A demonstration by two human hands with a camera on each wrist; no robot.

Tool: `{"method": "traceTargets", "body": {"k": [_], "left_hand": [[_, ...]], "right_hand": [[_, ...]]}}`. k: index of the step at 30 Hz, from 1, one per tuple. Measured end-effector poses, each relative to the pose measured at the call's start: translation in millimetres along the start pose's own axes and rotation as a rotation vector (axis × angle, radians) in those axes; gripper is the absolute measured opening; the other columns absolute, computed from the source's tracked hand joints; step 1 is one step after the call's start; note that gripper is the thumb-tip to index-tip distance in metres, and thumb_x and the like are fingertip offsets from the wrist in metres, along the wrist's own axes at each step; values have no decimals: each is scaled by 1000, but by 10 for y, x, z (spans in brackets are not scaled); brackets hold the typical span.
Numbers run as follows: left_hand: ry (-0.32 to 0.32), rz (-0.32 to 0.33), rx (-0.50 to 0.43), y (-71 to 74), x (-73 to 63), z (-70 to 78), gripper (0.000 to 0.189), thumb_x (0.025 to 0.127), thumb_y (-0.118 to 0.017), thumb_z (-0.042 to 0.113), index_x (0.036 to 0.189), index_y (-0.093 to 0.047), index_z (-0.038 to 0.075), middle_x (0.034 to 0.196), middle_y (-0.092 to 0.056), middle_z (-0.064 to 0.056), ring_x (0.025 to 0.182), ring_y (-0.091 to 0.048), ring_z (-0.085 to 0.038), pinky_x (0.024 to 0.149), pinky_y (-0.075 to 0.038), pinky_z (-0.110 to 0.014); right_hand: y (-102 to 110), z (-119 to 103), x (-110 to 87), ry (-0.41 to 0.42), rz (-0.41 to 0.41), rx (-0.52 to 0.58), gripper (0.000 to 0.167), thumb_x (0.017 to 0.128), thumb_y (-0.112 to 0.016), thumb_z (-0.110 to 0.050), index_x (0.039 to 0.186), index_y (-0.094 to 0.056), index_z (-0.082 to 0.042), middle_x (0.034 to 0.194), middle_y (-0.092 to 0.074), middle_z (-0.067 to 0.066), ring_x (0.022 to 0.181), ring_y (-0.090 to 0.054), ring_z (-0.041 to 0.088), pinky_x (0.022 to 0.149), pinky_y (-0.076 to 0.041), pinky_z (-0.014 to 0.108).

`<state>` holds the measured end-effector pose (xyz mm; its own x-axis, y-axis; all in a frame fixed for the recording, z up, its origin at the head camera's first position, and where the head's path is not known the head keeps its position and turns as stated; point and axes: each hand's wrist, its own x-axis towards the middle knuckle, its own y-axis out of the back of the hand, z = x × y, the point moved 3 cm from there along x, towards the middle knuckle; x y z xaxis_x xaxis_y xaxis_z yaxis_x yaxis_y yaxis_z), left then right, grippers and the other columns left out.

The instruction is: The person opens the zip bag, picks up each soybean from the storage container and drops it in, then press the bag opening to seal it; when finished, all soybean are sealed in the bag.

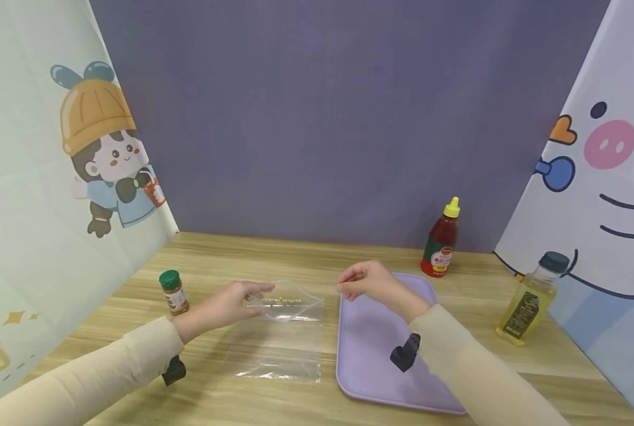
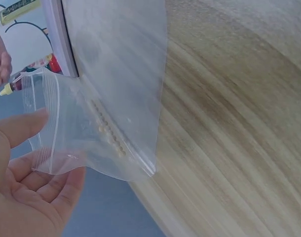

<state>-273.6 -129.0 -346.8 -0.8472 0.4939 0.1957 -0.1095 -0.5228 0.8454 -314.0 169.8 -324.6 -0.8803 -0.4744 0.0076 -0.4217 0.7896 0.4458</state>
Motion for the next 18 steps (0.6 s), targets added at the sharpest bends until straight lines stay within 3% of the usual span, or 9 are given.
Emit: {"method": "traceTargets", "body": {"k": [8,13,18], "left_hand": [[-1,0,-2,0,9,-17,54,84,-73,12,134,-55,1,129,-62,-16,108,-64,-30,94,-55,-43],[-2,-3,3,2,19,-35,53,84,-73,12,133,-56,0,128,-63,-17,108,-64,-31,94,-55,-45],[-6,7,10,13,27,-30,53,83,-74,11,132,-56,-1,126,-64,-18,105,-65,-31,92,-56,-44]], "right_hand": [[-378,-239,281,51,-26,46,31,88,-70,-11,109,-65,11,88,-73,12,70,-67,15,78,-60,47],[-561,-274,409,81,-44,72,27,87,-69,-5,106,-66,13,84,-73,9,67,-66,13,72,-61,39],[-665,-275,497,114,-55,57,25,87,-69,-4,105,-66,14,86,-74,16,65,-66,11,66,-61,32]]}}
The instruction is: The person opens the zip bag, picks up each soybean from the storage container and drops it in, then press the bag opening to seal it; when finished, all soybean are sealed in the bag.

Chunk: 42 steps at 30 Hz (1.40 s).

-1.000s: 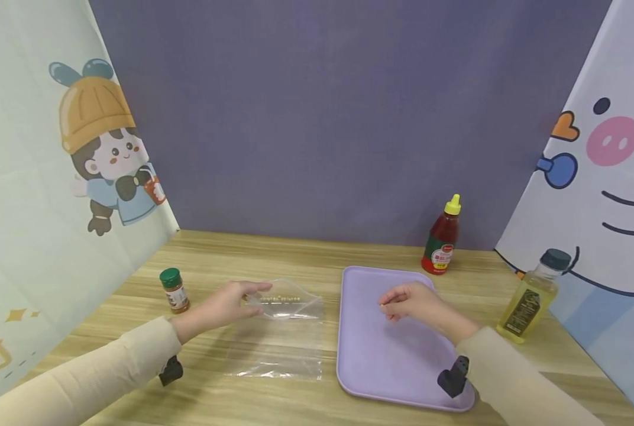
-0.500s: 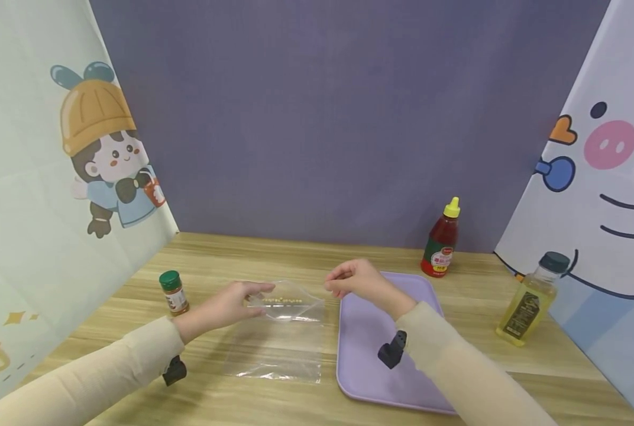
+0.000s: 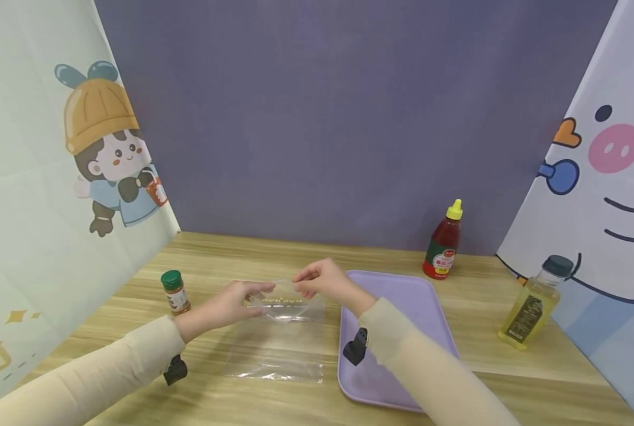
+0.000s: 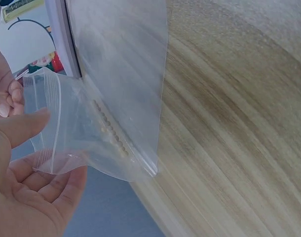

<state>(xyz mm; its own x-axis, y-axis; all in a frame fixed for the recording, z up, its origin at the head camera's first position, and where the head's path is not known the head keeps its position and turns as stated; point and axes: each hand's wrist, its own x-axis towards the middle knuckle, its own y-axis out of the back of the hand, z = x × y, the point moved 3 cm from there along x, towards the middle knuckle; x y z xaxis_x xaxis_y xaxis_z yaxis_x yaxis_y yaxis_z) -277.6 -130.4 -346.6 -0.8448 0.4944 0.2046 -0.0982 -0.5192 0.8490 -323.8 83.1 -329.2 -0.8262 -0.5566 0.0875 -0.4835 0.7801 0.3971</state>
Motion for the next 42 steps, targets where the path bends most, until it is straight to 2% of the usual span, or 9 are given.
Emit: {"method": "traceTargets", "body": {"k": [9,15,20,24,27,32,37,42], "left_hand": [[-9,-4,-9,9,-2,14,53,84,-73,11,132,-56,-2,126,-64,-18,106,-65,-31,91,-56,-43],[34,-24,-61,20,-20,6,54,86,-71,12,136,-53,1,131,-61,-17,111,-62,-32,93,-55,-44],[46,-21,-81,38,-19,8,54,87,-70,11,137,-52,2,132,-60,-17,110,-62,-32,90,-56,-42],[55,-16,-94,58,-20,10,53,87,-70,11,137,-53,2,131,-61,-17,109,-62,-32,90,-56,-43],[66,-17,-104,68,-15,2,53,88,-70,12,138,-53,4,132,-61,-15,109,-62,-30,91,-56,-43],[81,-21,-118,83,6,-7,56,87,-69,13,140,-51,8,134,-60,-11,104,-63,-24,88,-56,-36],[68,-28,-151,117,17,-16,54,89,-68,14,140,-51,9,135,-59,-11,102,-63,-20,84,-56,-30],[67,-20,-169,162,27,-63,47,94,-62,17,140,-52,13,137,-58,-10,106,-63,-23,89,-56,-34]], "right_hand": [[52,20,-54,11,36,-22,27,87,-67,-4,109,-66,13,95,-73,23,69,-68,16,70,-62,38],[190,93,-152,-12,67,-90,25,90,-64,-5,111,-67,7,105,-72,19,85,-68,19,79,-60,37],[253,145,-233,35,-10,-227,34,85,-53,8,116,-66,4,116,-68,20,106,-63,32,90,-56,38],[246,188,-269,60,-56,-292,35,86,-57,6,120,-64,5,120,-66,20,113,-60,36,95,-54,41],[237,218,-277,38,-6,-272,30,87,-66,-2,117,-67,4,116,-69,18,106,-64,31,88,-57,35],[237,250,-278,-4,117,-237,26,82,-76,-12,105,-73,-1,105,-73,14,88,-67,17,75,-57,25],[234,240,-279,2,203,-272,17,82,-77,-13,96,-76,-3,100,-75,12,85,-69,15,76,-58,26],[252,244,-263,16,275,-277,14,85,-74,-11,94,-76,-1,99,-74,14,87,-70,19,78,-60,30]]}}
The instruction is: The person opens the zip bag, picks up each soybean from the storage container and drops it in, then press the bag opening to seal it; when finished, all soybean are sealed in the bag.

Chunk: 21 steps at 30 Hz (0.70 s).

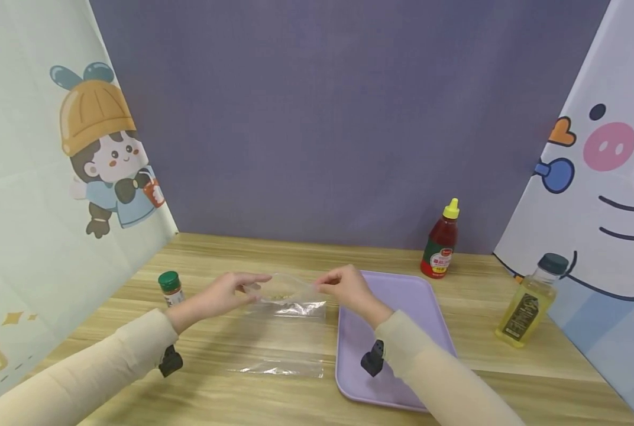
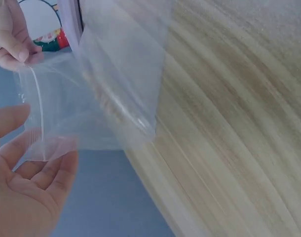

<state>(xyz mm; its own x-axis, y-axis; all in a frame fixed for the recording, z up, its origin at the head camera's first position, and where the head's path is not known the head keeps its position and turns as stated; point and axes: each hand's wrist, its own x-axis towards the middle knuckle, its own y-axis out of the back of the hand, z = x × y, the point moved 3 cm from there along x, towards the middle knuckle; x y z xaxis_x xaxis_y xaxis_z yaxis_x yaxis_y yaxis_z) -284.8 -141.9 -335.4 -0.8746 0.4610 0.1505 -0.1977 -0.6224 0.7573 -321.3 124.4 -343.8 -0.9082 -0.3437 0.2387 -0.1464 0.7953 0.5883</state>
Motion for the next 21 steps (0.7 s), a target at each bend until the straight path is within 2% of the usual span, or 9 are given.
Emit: {"method": "traceTargets", "body": {"k": [5,9,12,16,21], "left_hand": [[-1,54,-51,69,59,-64,45,97,-59,21,140,-52,13,129,-63,-14,104,-65,-25,90,-57,-36],[20,115,-93,102,126,-127,50,95,-62,18,141,-49,7,133,-60,-15,108,-64,-26,94,-55,-38],[72,172,-114,112,171,-192,48,94,-63,15,139,-51,6,124,-65,-13,108,-64,-26,93,-55,-39],[160,251,-181,124,252,-276,36,92,-65,16,127,-62,8,111,-70,-10,100,-65,-23,89,-56,-40],[234,307,-254,126,363,-333,25,91,-67,17,115,-68,8,108,-71,-10,97,-66,-21,91,-55,-42]], "right_hand": [[29,52,53,-73,63,38,18,86,-73,-14,99,-75,-2,98,-75,14,84,-71,17,80,-60,36],[68,79,89,-125,75,96,23,87,-72,-18,105,-74,-3,99,-75,12,82,-69,14,86,-58,43],[86,73,109,-140,75,132,24,87,-73,-19,106,-74,-4,98,-75,10,80,-68,12,87,-57,46],[97,61,138,-158,82,180,25,87,-72,-20,106,-73,-3,96,-75,9,80,-69,12,89,-57,43],[109,81,194,-194,85,235,29,88,-71,-21,109,-72,-1,95,-76,5,82,-69,10,93,-55,39]]}}
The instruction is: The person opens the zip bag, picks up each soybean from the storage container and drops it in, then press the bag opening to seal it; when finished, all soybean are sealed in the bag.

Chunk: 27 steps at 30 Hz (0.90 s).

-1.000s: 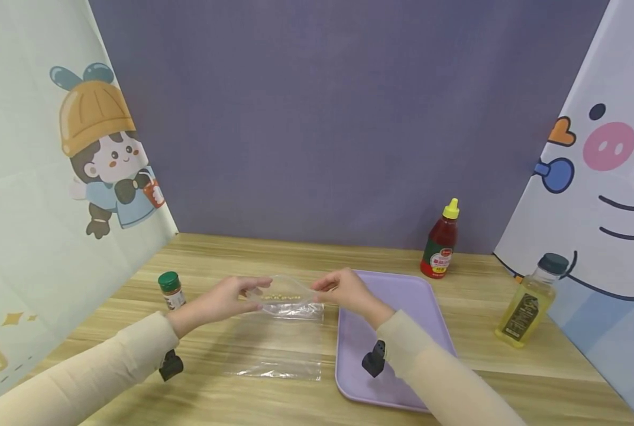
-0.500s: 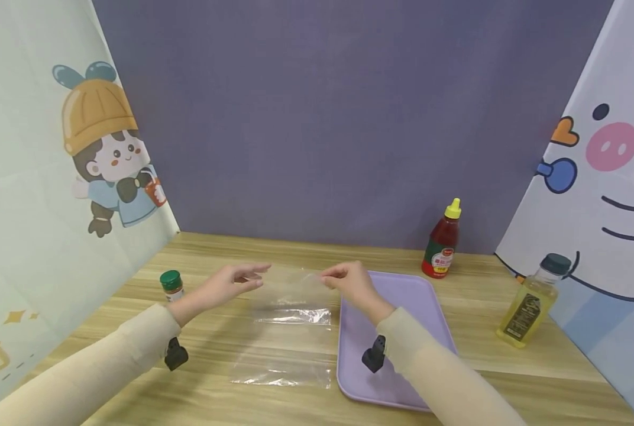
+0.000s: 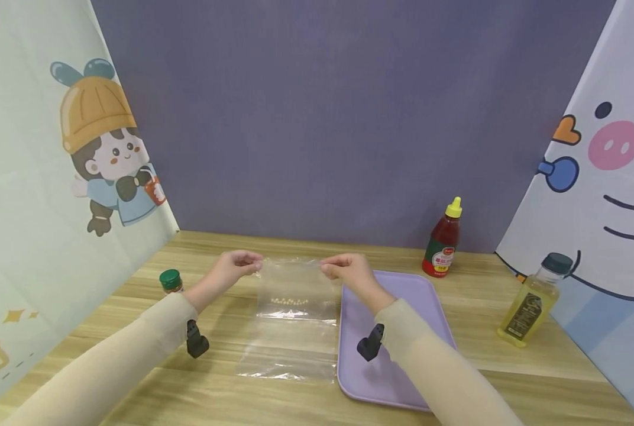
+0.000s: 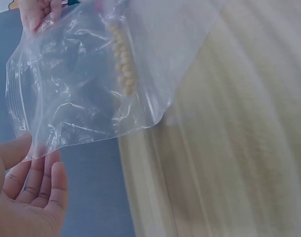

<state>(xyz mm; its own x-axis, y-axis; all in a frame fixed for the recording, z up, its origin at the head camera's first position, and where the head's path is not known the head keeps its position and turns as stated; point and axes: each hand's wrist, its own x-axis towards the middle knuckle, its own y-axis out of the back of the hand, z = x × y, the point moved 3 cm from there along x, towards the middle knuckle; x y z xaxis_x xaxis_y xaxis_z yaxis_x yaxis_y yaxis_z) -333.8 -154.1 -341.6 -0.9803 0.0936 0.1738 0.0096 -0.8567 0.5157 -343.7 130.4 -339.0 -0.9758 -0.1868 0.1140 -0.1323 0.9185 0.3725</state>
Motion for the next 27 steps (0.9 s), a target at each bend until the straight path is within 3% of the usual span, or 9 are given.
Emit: {"method": "traceTargets", "body": {"k": [4,9,12,16,21,27], "left_hand": [[-9,23,-22,-21,85,9,20,91,-66,14,108,-69,3,103,-71,-12,93,-64,-21,91,-55,-44],[-14,33,-43,-19,167,6,19,91,-66,15,107,-69,4,101,-71,-12,92,-64,-24,93,-54,-48],[-33,31,-37,-23,210,-5,19,91,-67,16,105,-70,4,100,-71,-12,91,-65,-26,89,-55,-47],[-59,28,-19,-26,257,-22,19,90,-68,16,104,-70,2,99,-72,-14,90,-66,-30,79,-59,-37],[-73,19,-18,-34,304,-37,18,90,-67,14,102,-69,0,98,-70,-18,83,-66,-28,74,-60,-31],[-66,-6,-72,-75,345,-47,16,91,-65,11,101,-67,-2,97,-70,-18,82,-68,-22,84,-59,-42]], "right_hand": [[21,17,34,-26,-8,35,31,89,-70,-20,112,-70,0,96,-76,4,83,-69,10,96,-53,39],[62,64,69,-62,-21,65,33,90,-69,-20,116,-68,0,101,-75,8,92,-70,21,100,-51,47],[83,85,78,-55,-17,95,33,90,-69,-15,116,-66,5,97,-75,7,87,-70,19,93,-55,44],[86,98,93,-42,-13,143,34,89,-69,-10,115,-63,11,89,-75,4,75,-68,11,78,-60,30],[87,109,96,-38,-10,149,33,90,-67,-9,115,-63,12,90,-74,7,75,-67,11,74,-60,27],[123,135,125,-26,8,139,33,90,-68,-9,115,-63,13,95,-74,12,79,-69,15,78,-61,33]]}}
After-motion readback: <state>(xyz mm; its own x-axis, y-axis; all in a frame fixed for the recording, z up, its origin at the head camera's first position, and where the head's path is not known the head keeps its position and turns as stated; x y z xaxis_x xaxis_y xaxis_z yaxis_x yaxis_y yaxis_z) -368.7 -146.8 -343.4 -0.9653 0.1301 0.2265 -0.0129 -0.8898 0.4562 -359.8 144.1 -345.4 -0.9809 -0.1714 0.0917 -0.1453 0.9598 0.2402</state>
